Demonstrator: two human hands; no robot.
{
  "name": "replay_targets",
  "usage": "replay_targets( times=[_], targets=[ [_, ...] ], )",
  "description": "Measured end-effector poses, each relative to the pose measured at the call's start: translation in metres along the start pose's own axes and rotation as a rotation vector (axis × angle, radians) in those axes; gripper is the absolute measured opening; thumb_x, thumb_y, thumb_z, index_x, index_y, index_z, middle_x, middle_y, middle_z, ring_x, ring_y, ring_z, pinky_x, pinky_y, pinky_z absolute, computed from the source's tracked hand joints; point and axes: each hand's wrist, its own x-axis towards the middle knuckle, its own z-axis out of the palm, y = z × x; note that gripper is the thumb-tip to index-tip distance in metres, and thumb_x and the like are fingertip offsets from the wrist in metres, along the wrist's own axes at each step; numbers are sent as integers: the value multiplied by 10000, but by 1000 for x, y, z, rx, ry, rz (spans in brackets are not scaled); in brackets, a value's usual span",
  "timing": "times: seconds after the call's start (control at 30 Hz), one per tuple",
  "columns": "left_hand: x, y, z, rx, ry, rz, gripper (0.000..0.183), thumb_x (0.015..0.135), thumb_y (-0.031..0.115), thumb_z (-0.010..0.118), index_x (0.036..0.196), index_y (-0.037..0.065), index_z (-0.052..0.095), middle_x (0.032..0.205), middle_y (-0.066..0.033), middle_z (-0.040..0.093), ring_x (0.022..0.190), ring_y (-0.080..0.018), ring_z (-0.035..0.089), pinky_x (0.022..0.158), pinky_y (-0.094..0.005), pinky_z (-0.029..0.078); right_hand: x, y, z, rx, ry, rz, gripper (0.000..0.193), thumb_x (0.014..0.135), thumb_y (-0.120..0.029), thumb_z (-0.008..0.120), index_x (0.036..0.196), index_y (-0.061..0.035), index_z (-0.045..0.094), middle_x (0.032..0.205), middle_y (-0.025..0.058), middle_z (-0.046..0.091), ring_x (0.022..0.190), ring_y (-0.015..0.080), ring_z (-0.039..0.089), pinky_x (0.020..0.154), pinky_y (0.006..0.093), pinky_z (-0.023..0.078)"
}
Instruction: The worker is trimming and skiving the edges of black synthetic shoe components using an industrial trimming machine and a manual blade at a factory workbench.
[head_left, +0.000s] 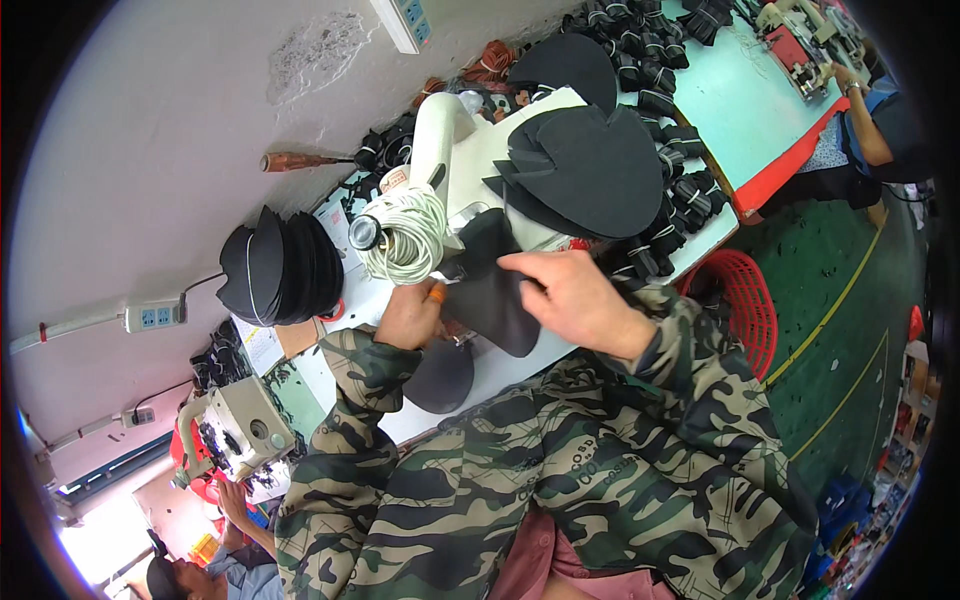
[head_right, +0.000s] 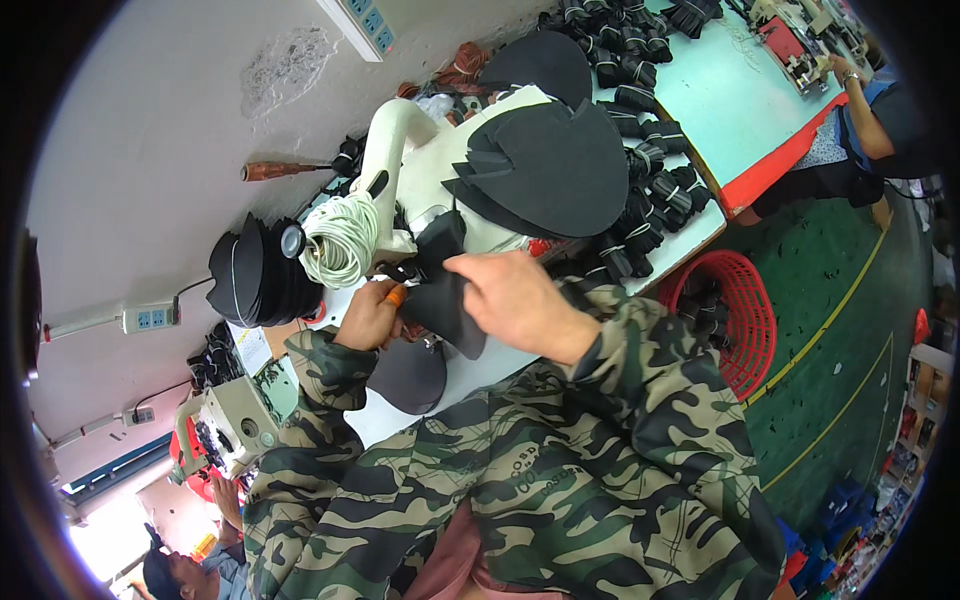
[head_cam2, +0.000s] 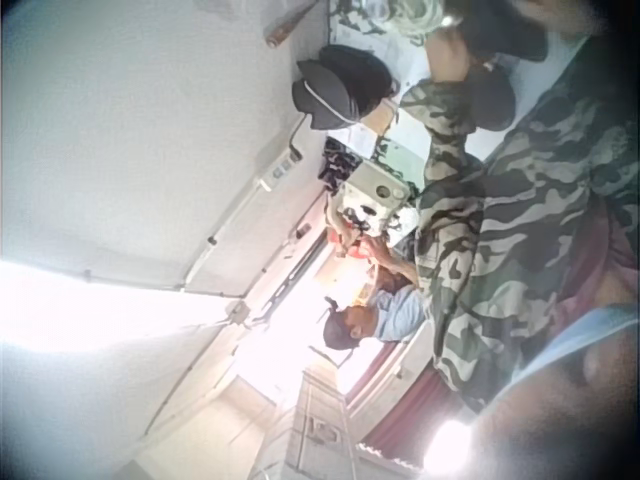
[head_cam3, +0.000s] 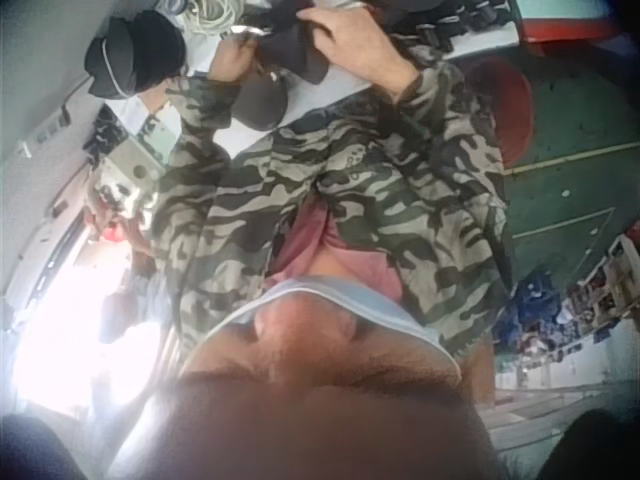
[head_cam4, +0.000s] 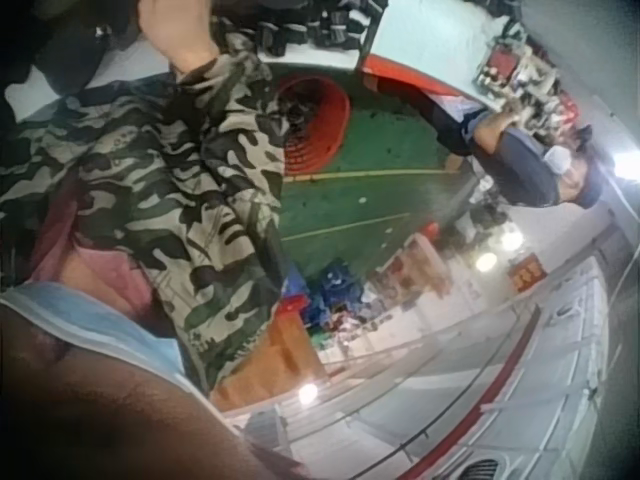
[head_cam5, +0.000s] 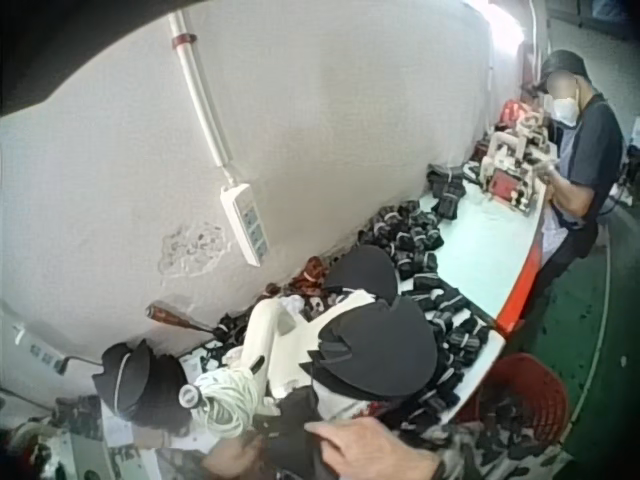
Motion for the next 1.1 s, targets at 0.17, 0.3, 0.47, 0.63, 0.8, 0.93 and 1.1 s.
replay_targets(
  times=[0.17,0.3,0.47,0.63,0.8,0.93,1.1],
  targets=[
    [9,3,20,-104,-8,-51,274,989,169,438,887,-54,561,528,-104,555,357,-168,511,339,-281,400,3,4,-28,14,189,111,286,811,-27,551,1077,23,644,903,224,666,801,389,658,727,404,532],
    [11,-40,13,-387,44,141,202,959,101,432,1057,-19,562,612,-114,583,413,-171,550,361,-274,425,-4,12,-62,-31,268,-18,421,846,3,509,1264,-9,557,1118,229,645,977,338,672,868,364,505],
    [-2,-129,-5,999,210,176,438,862,265,653,1254,103,542,889,-166,652,682,-285,678,561,-428,527,-2,-21,-107,-310,758,-164,409,875,59,495,1272,-5,566,1044,103,681,846,175,628,760,277,498],
    [-4,-152,12,1045,13,129,518,779,312,747,1211,136,520,1213,-148,523,763,-346,676,638,-463,542,-8,-7,-71,-475,283,-207,243,817,-27,616,1057,-21,656,946,138,676,834,324,656,749,396,530],
    [-9,-150,12,1010,171,214,463,762,307,758,1139,135,551,1140,-128,531,755,-341,677,609,-457,543,-22,-55,-39,226,-123,-197,198,820,-99,643,1005,-41,679,905,133,671,800,310,656,726,394,521],
    [-8,-151,14,1111,180,331,320,754,269,750,1007,115,629,940,-145,640,756,-333,674,656,-475,536,-30,-4,-1,213,-414,24,244,808,-127,659,1039,-50,679,950,138,682,852,304,665,769,376,519],
    [-45,-25,-7,330,-696,323,210,853,216,666,982,50,666,877,-192,660,831,-327,660,726,-417,499,-49,51,29,224,-548,-276,281,787,-119,683,1065,-79,679,1080,151,672,1036,310,633,911,380,480]
  ],
)
